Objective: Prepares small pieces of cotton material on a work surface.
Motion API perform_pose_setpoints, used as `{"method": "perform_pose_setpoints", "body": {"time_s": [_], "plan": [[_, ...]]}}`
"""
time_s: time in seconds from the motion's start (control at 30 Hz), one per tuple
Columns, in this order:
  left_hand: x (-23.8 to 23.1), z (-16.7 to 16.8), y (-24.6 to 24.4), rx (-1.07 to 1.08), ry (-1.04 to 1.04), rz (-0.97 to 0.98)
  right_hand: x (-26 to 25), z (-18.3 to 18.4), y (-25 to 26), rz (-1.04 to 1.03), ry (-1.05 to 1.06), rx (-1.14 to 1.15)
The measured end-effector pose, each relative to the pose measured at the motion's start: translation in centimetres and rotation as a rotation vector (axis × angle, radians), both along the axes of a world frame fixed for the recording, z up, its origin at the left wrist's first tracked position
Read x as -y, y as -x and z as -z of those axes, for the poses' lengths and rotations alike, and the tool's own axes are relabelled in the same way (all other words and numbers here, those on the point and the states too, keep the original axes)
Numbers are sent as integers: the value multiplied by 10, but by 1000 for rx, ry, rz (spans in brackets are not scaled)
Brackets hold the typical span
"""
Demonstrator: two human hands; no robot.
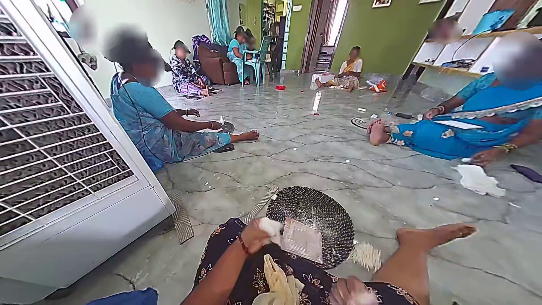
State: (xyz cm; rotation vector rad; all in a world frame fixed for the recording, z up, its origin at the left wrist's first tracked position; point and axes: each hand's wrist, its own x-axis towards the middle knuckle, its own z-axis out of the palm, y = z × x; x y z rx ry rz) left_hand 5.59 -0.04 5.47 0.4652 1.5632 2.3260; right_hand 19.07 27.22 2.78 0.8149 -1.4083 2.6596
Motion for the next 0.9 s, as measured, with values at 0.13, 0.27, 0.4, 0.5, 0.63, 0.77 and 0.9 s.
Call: {"method": "perform_pose_setpoints", "body": {"time_s": [0.13,0.27,0.4,0.5,0.63,0.77,0.9], "plan": [[13,-20,49,-71,1500,-37,3,-6,5,674,-224,728],[11,10,25,-185,1316,-343,15,2,3,670,-437,835],[-36,34,-22,-122,681,-153,15,11,15,598,-344,683],[-63,34,-45,130,362,80,21,10,20,518,-271,607],[-74,33,-61,213,273,204,27,11,15,459,-315,599],[-74,33,-65,269,234,198,27,11,12,445,-328,589],[-74,29,-65,259,233,211,25,13,14,409,-402,493]]}}
